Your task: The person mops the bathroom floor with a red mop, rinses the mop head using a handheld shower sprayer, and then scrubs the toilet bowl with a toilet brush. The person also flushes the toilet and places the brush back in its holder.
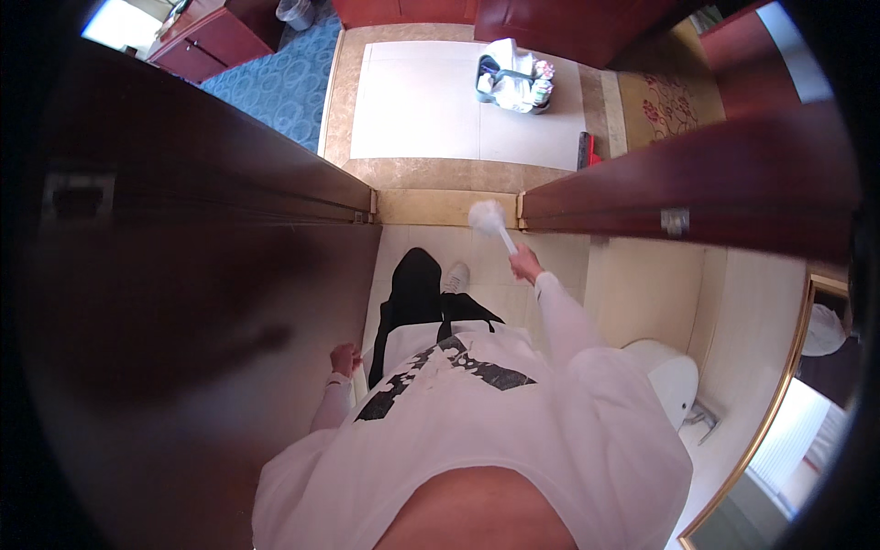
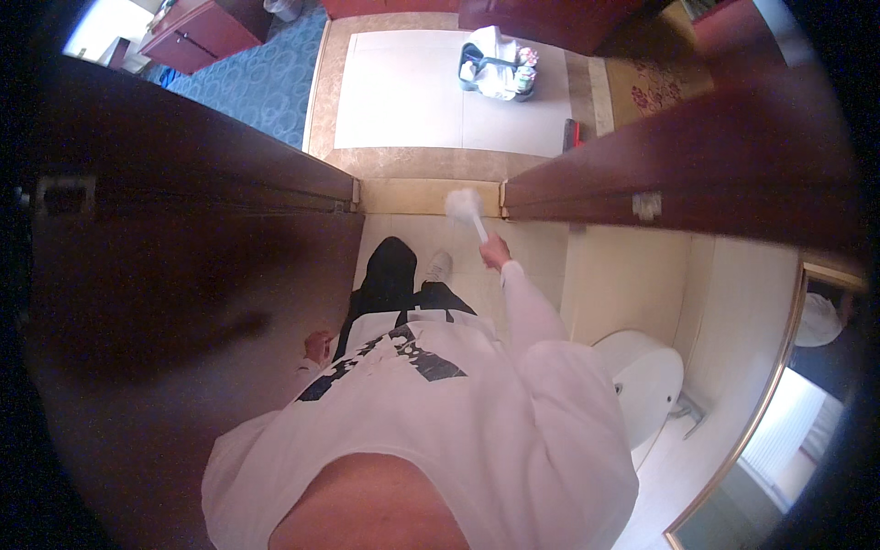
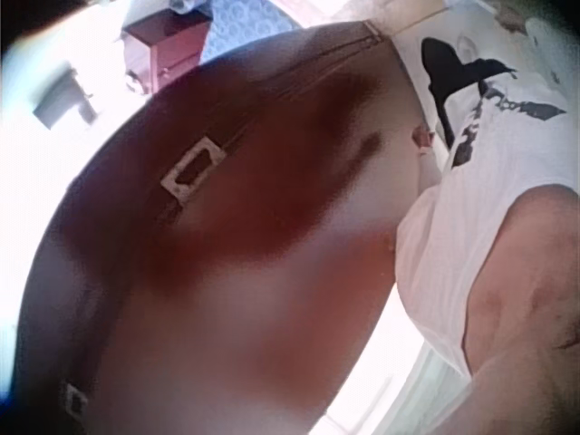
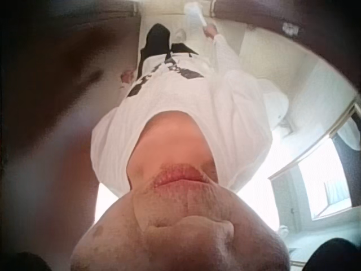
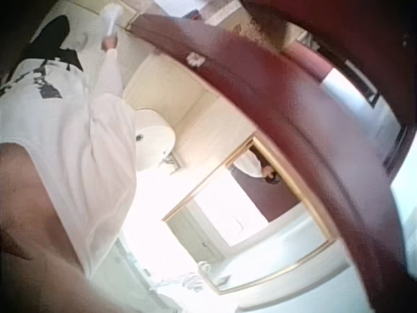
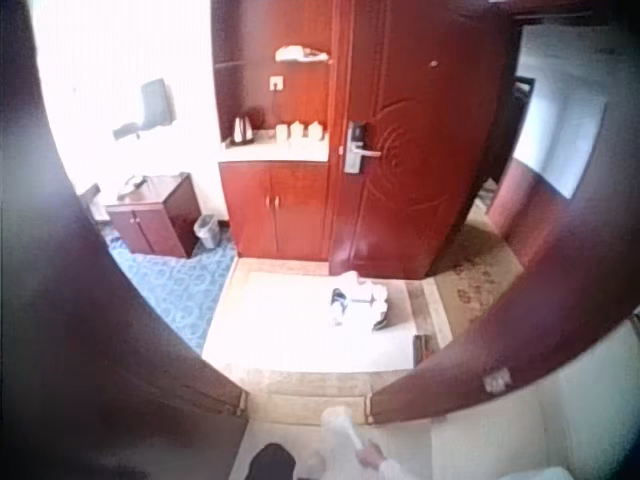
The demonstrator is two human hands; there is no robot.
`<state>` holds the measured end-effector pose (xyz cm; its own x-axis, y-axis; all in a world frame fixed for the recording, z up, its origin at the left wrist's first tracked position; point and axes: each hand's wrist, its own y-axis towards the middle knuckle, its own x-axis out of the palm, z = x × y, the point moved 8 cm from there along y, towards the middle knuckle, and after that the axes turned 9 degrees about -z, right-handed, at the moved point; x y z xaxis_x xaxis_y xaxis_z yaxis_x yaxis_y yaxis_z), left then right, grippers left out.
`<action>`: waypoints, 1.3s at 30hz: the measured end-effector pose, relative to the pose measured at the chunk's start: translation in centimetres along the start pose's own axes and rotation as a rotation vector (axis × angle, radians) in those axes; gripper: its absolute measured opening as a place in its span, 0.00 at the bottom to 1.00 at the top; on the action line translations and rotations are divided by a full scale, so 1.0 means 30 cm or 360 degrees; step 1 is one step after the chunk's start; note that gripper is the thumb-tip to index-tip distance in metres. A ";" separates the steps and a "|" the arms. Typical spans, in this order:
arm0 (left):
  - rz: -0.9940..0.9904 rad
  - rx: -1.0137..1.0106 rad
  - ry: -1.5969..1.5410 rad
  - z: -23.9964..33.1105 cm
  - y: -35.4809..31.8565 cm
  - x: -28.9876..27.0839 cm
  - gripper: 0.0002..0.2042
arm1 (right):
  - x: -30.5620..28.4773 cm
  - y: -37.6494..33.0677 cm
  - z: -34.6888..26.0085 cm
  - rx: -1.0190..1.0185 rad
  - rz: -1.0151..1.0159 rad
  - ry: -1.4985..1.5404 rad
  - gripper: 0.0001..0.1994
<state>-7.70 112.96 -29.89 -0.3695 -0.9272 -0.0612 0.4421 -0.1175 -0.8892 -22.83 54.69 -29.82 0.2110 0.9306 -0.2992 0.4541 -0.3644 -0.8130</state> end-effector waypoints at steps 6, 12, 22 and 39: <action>-0.0218 0.0072 0.1303 0.046 0.230 0.111 0.04 | -0.138 0.266 -0.499 -0.0299 -0.0092 0.0527 0.10; -0.0223 0.0422 0.1009 0.964 0.521 0.483 0.07 | -0.370 0.481 -0.867 -0.0509 0.0454 0.0052 0.13; -0.0556 0.0499 0.0444 2.107 0.382 1.261 0.13 | -0.658 0.744 -1.152 -0.0293 0.0134 0.1423 0.11; -0.0919 0.0610 0.0931 2.673 1.028 2.532 0.20 | -0.961 1.638 -1.197 0.0002 -0.0681 0.3130 0.10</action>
<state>43.41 10.38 -25.61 -0.9280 -0.3712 0.0340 0.2624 -0.7152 -0.6478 24.48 8.69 -43.22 0.5874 -0.3599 0.7248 0.7218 -0.1721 -0.6704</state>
